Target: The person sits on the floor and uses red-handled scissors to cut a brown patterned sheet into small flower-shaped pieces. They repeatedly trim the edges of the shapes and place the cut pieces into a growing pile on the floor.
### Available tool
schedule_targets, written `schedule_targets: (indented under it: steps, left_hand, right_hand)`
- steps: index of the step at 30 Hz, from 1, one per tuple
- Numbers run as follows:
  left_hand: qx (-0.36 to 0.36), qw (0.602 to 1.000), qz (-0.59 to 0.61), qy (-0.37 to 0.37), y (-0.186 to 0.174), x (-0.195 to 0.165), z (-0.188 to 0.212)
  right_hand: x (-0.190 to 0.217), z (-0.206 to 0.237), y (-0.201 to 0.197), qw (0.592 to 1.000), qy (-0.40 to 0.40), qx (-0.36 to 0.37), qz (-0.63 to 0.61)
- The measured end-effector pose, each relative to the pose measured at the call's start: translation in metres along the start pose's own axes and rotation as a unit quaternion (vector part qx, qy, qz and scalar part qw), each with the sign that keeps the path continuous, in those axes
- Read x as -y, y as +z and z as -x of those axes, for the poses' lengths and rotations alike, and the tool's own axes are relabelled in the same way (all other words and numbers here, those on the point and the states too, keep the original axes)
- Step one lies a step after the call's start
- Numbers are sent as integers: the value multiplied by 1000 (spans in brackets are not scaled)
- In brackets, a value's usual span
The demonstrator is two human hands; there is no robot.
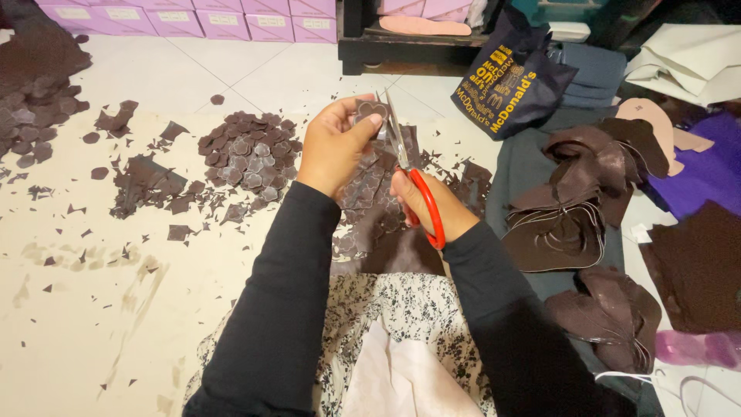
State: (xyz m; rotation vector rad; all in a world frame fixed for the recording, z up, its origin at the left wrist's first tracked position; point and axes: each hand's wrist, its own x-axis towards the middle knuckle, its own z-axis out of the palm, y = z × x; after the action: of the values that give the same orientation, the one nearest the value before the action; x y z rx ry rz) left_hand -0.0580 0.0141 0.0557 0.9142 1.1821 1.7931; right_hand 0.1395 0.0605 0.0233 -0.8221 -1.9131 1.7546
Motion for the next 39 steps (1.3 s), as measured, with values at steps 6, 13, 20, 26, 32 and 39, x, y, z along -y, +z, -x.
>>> schedule_targets:
  steps: [6,13,20,26,32,39]
  left_hand:
    - [-8,1000,-11,22,4,-7,2]
    - [-7,999,-33,35,2,-8,3]
    - [-9,999,-40,32,3,-10,4]
    - [-1,999,-40,30,4,-13,5]
    - [-3,999,-39,32,4,-12,5]
    - [0,999,-37,31,3,-12,4]
  right_hand:
    - [2,-3,-2,994,-3,5,106]
    - [3,3,-2,998,-12,3,57]
    - [7,4,-2,998,6,2,68]
    - [9,8,-2,1000,-9,8,15]
    - [7,5,-5,999,-10,15,43]
    - [11,5,-5,998,-8,16,58]
